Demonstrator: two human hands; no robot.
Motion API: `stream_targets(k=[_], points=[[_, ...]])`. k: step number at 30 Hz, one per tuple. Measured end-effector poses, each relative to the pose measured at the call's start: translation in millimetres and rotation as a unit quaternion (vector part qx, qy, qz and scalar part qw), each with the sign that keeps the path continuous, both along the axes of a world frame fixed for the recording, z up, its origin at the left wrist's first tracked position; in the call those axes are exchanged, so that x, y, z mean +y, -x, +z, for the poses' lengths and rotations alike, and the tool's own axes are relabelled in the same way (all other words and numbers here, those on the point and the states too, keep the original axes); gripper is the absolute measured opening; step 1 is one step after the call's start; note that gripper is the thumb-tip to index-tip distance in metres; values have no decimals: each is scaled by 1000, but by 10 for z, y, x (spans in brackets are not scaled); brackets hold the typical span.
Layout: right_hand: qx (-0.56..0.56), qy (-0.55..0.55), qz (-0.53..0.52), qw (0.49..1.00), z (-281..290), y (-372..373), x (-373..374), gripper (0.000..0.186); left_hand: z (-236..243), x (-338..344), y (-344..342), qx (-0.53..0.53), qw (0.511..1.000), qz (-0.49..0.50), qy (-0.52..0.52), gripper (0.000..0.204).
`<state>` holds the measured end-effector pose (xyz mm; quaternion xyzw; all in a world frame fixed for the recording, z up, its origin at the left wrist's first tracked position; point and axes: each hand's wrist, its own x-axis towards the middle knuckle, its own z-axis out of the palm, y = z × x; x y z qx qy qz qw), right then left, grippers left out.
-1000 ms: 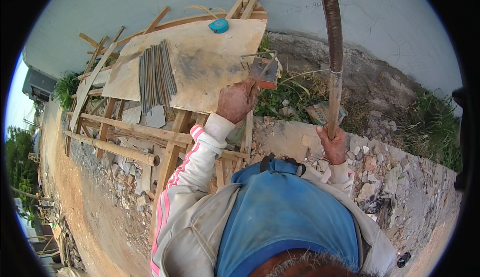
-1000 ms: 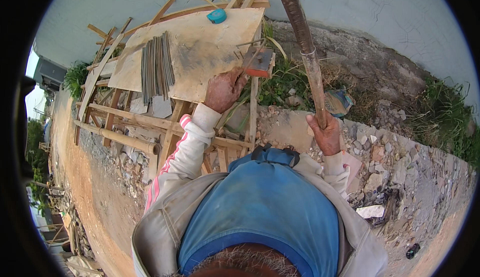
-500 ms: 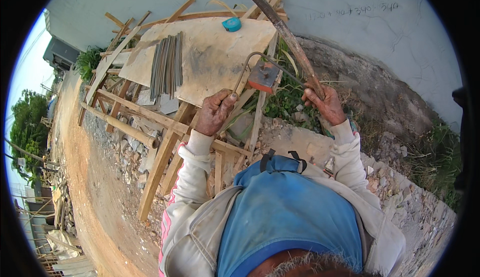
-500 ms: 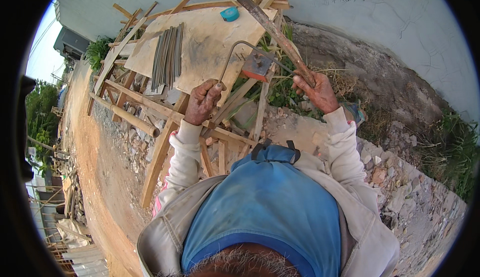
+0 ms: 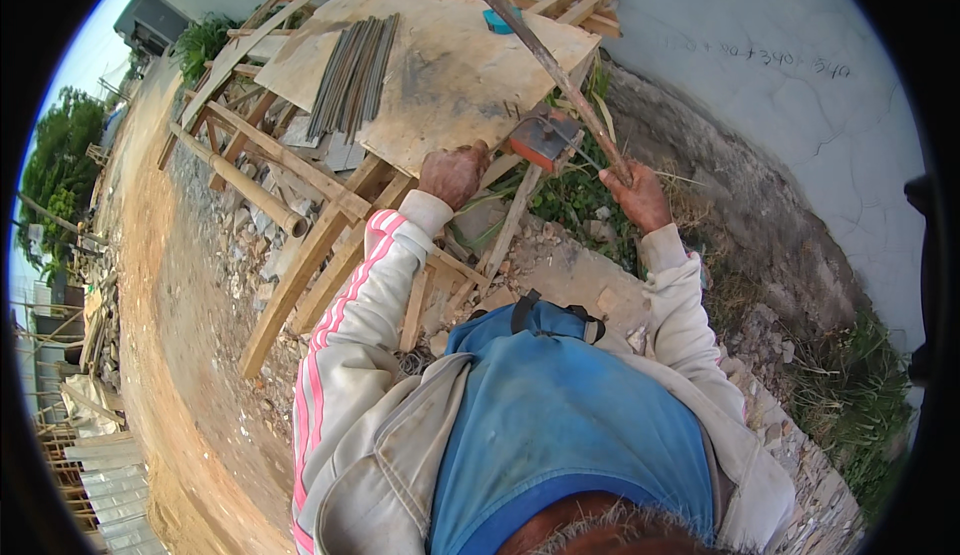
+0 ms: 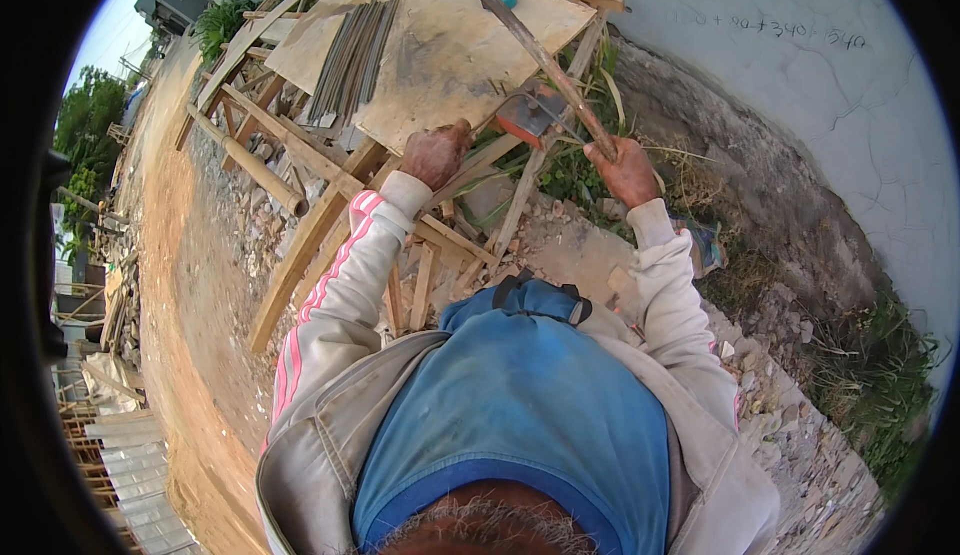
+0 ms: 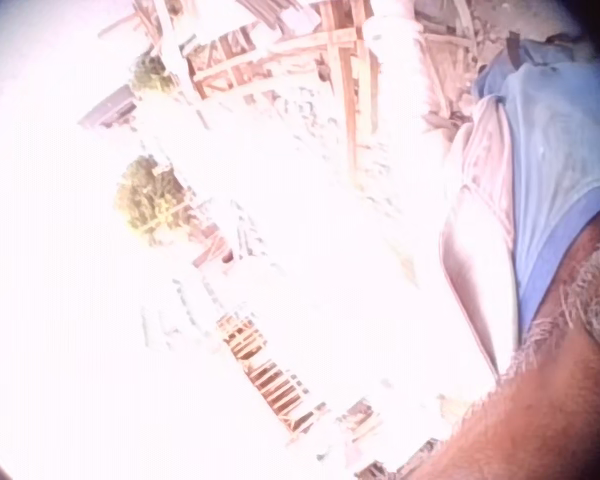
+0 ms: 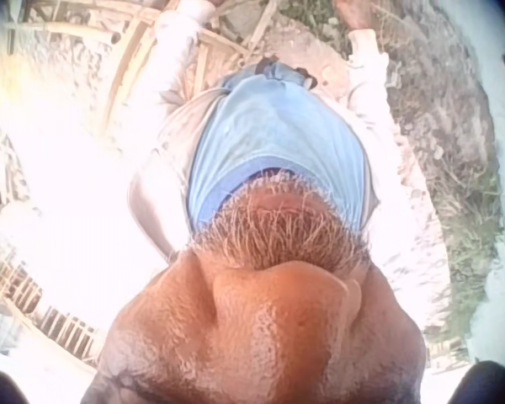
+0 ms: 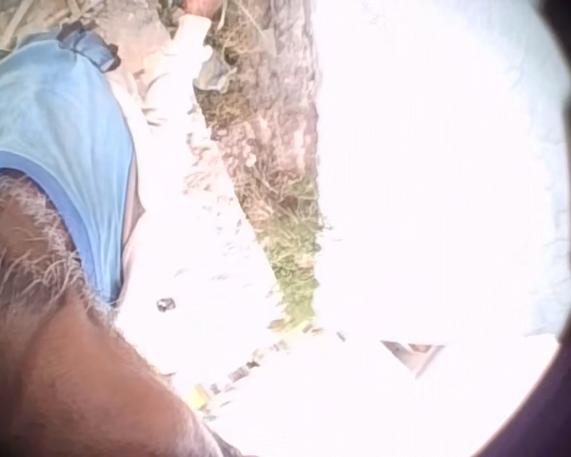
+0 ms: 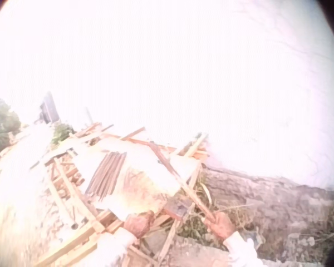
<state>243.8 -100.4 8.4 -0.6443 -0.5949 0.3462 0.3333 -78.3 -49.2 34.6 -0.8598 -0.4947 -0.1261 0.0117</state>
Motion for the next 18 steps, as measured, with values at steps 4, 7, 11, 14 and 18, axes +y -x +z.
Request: stream_targets(k=[4, 7, 11, 14, 18], points=[[-30, 14, 5, 999, -10, 38, -11, 37, -54, 68, 16, 26, 999, -2, 22, 26], [-33, 1, -11, 999, -35, 97, -64, 37, -79, 109, 39, 33, 999, -12, -12, 29], [-11, -43, -21, 999, -67, 121, -101, 38, -113, 142, 53, 38, 999, 3, -6, 32], [-15, -43, -23, 999, -48, 131, -120, 35, -101, 159, 62, 44, 999, 7, -1, 35], [39, -19, -25, 999, -18, 145, -111, 28, -106, 173, 105, 44, 999, 3, -5, 35]])
